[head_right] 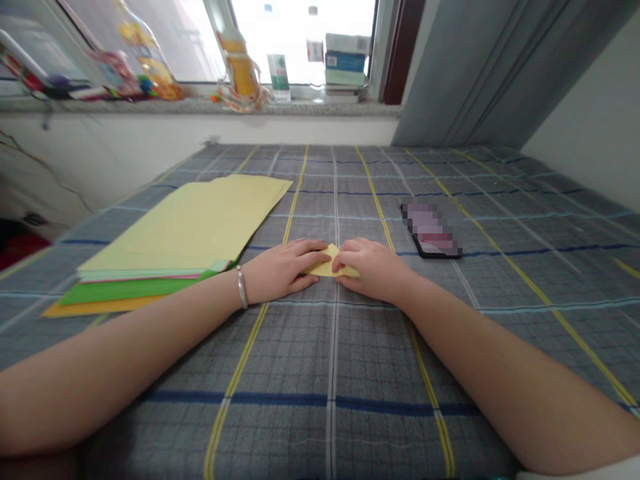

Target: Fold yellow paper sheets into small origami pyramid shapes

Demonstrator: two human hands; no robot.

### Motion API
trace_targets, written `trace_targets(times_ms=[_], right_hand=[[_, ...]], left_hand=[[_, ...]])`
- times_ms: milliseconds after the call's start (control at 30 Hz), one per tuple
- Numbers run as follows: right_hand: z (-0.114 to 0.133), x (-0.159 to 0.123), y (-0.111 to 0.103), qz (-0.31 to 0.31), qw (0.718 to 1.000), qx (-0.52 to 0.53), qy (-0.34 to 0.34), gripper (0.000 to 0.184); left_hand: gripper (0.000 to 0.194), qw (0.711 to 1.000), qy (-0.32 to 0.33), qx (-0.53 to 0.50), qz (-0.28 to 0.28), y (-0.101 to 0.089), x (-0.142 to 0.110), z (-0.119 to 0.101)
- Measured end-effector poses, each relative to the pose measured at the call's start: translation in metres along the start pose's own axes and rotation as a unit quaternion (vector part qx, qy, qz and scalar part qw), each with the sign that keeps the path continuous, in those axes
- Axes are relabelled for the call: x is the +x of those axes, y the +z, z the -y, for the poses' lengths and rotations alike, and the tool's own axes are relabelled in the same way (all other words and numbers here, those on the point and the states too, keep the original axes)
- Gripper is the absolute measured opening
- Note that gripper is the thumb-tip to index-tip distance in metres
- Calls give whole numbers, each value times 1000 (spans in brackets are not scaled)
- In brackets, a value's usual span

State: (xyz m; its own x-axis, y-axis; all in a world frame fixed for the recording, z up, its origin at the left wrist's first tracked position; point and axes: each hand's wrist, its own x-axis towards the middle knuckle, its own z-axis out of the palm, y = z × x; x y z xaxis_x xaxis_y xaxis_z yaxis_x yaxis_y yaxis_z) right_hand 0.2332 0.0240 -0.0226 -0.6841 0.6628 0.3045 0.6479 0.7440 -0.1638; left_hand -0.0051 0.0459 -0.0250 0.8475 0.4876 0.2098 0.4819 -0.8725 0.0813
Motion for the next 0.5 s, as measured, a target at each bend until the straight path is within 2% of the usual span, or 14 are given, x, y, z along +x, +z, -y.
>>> trace_targets(times_ms=[167, 333, 500], right_hand=[[10, 2, -2, -4, 997, -71, -34, 10], [20, 5, 1, -29, 988, -150, 20, 15], [18, 9, 7, -78, 986, -144, 35, 13]], left_hand=[[30, 999, 12, 44, -7, 1, 3, -2], [32, 996, 18, 86, -8, 1, 5, -3], [24, 987, 38, 130, -89, 5, 10, -7]])
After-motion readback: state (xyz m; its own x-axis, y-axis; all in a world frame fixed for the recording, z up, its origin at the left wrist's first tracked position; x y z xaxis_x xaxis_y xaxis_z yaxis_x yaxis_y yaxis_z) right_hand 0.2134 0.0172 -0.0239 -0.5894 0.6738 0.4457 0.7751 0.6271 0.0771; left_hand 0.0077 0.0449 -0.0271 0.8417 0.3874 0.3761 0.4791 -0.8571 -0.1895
